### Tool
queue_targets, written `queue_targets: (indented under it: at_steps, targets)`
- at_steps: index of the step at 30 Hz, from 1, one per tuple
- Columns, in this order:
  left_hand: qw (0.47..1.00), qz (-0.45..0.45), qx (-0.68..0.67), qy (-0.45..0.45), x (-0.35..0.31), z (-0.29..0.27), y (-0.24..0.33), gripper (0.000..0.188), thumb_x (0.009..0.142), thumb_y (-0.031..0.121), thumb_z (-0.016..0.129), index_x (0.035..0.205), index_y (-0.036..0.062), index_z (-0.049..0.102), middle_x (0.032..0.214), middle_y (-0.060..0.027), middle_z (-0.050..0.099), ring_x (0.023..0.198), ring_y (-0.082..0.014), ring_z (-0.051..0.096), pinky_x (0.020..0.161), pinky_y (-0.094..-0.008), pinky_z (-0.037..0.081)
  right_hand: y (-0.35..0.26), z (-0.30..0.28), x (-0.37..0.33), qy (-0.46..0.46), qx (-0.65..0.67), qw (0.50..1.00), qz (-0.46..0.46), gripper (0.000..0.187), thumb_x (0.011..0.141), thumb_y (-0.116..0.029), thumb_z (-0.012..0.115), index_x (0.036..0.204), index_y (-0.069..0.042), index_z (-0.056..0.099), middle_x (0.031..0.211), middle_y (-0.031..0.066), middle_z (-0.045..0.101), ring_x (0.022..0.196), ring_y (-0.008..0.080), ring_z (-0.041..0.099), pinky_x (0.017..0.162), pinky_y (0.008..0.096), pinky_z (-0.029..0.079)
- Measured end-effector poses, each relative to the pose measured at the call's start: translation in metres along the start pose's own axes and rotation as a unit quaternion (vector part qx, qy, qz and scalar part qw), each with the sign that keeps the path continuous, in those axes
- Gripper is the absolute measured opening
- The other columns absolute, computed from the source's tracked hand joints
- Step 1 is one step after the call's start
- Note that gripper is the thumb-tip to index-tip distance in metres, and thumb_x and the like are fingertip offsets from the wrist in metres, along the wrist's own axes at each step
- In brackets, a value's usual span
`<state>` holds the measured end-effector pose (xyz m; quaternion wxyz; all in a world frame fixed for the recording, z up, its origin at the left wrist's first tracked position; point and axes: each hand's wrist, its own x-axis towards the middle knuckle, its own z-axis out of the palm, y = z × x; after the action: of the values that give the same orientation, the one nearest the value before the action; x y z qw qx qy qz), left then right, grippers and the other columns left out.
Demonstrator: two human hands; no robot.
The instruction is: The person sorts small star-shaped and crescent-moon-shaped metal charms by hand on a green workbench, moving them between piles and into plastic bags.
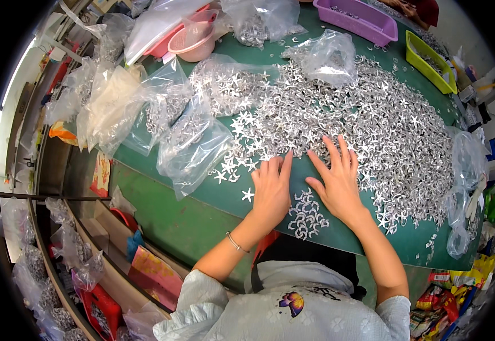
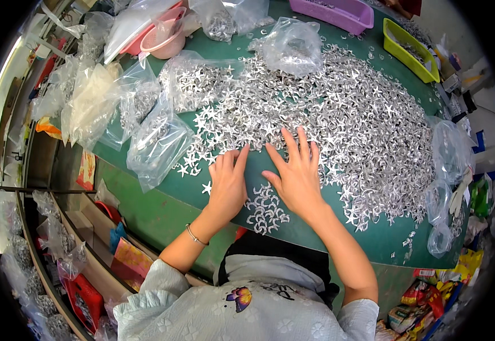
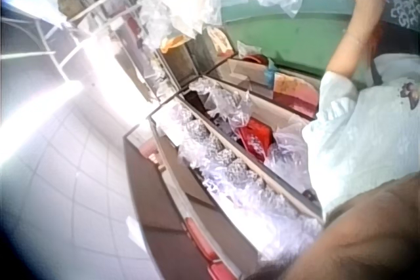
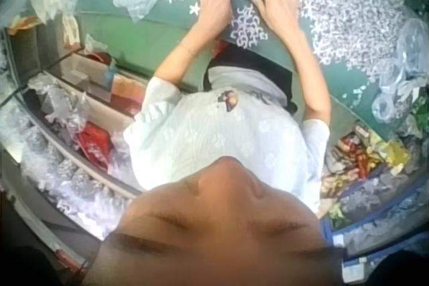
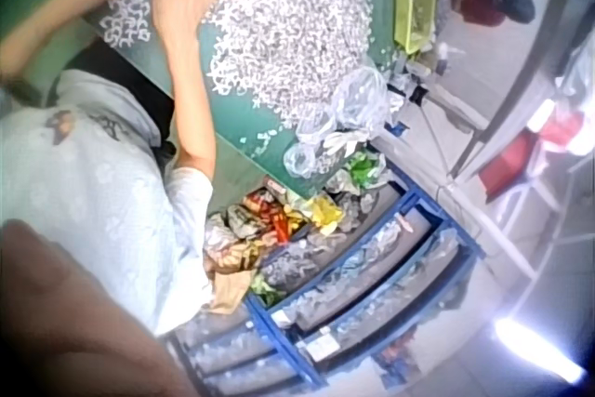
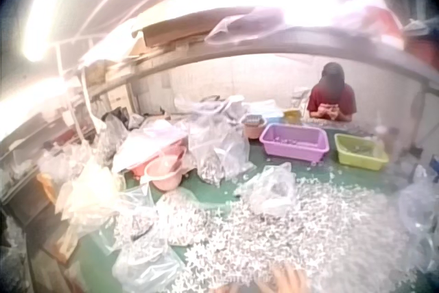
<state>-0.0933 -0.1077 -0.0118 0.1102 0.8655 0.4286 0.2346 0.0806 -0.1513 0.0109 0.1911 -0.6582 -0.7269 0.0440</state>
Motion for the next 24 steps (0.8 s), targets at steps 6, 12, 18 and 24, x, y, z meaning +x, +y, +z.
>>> queue_targets:
  at_steps: [6, 12, 18, 24]
  targets:
    - [0.999, 0.008, 0.032, -0.02, 0.013, 0.005, 0.004, 0.052, 0.072, -0.003, 0.06, 0.124, 0.0017, 0.057, 0.104, -0.0097, 0.051, 0.1, -0.0262, 0.048, 0.083, -0.0392, 0.034, 0.01, 0.009, 0.009, 0.031, -0.034, 0.999, -0.007, 0.044, 0.085, -0.031, 0.07, 0.124, -0.013, 0.062, 0.15, 0.0179, 0.032, 0.141, 0.044, 0.022, 0.108, 0.0601, 0.024]
    - [0.998, 0.002, -0.056, -0.026, 0.0, -0.009, 0.006, 0.041, 0.075, -0.006, 0.057, 0.114, 0.0054, 0.064, 0.103, -0.0095, 0.052, 0.095, -0.0277, 0.049, 0.079, -0.0382, 0.035, 0.004, 0.0, -0.001, 0.027, 0.01, 0.999, -0.017, 0.043, 0.085, -0.03, 0.07, 0.123, -0.011, 0.063, 0.15, 0.0179, 0.032, 0.141, 0.044, 0.023, 0.108, 0.0587, 0.025]
    - [0.989, 0.032, -0.13, -0.07, -0.016, -0.008, 0.01, 0.037, 0.076, -0.007, 0.057, 0.11, 0.0046, 0.064, 0.102, -0.0101, 0.054, 0.093, -0.0278, 0.052, 0.078, -0.0383, 0.037, 0.006, 0.016, 0.007, 0.006, 0.005, 1.0, -0.02, 0.044, 0.087, -0.031, 0.068, 0.125, -0.011, 0.062, 0.152, 0.0182, 0.029, 0.143, 0.0442, 0.02, 0.11, 0.0587, 0.024]
    - [0.997, 0.006, -0.07, 0.007, -0.011, -0.006, 0.009, 0.035, 0.077, -0.007, 0.056, 0.11, 0.0028, 0.062, 0.104, -0.0107, 0.056, 0.096, -0.0285, 0.053, 0.078, -0.0387, 0.037, 0.006, 0.017, 0.009, 0.022, -0.013, 1.0, -0.001, 0.044, 0.089, -0.034, 0.066, 0.124, -0.007, 0.062, 0.152, 0.019, 0.029, 0.143, 0.0439, 0.019, 0.109, 0.0591, 0.022]
